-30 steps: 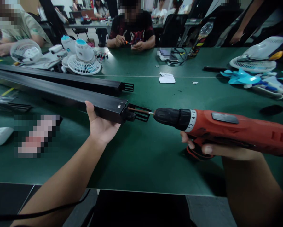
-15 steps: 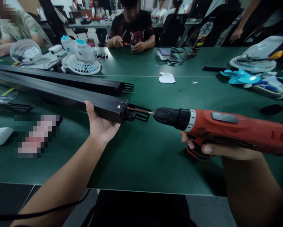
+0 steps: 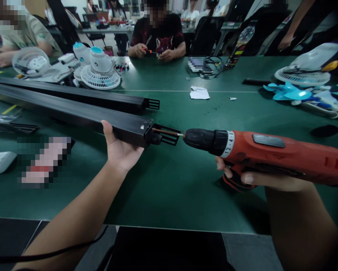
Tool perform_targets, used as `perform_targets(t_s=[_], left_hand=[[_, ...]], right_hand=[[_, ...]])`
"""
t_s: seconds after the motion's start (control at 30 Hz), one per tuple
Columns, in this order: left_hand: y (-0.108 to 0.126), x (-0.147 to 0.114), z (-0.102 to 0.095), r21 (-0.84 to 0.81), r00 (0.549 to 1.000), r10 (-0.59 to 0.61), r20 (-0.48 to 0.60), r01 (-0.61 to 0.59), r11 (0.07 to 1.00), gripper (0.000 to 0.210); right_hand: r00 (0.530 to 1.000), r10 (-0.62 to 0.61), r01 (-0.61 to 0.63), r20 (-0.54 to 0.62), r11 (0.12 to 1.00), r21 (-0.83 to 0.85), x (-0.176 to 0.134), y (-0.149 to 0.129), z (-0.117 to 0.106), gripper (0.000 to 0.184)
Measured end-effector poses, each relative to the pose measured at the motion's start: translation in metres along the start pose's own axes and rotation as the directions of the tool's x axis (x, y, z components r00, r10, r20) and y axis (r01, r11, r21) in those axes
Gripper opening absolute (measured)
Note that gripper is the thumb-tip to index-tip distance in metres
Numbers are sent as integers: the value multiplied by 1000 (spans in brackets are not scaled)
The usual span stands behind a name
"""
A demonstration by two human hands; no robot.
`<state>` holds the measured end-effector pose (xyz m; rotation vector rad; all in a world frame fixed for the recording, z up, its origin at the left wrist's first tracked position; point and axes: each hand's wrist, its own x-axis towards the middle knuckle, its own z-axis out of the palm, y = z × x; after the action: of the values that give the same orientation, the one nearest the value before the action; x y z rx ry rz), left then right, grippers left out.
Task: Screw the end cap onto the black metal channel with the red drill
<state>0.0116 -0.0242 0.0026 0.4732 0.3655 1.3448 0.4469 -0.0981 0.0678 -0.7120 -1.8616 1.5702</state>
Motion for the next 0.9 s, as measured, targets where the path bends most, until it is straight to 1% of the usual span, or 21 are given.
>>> perform_targets(t_s=[0.13,0.23,0.3,0.47,0.6,0.77,0.9], left_hand=[[-3,0,5,-13,999,17,-48,-17,1000,100],[-4,-1,9,-15,996,15,-93,-16,1000,95],[-3,-1,10,-29,995,5,-104,-8,1000,93],[0,1,3,-88,996,-17,-86,9,996,91],[-1,3,-2,-75,998,-6,-64,1,997,94],[-5,2,0,-8,999,33,-32,-33,999,102],[-5,1,3,-22,999,27,-30,-28,999,99]], right_hand=[[1000,14,-14,14,1000,-1,-1,2,-1,29],[1000,-25,25,2,999,-27,-1,2,-1,29],[999,-54,54,-6,998,-37,-1,3,-1,29],[999,-54,54,8,998,-23,-1,3,0,29],[998,-58,59,14,996,-67,0,2,-2,29],[995,-89,95,55,989,-115,1,2,-2,30],[993,-113,116,31,983,-141,0,3,-2,30]])
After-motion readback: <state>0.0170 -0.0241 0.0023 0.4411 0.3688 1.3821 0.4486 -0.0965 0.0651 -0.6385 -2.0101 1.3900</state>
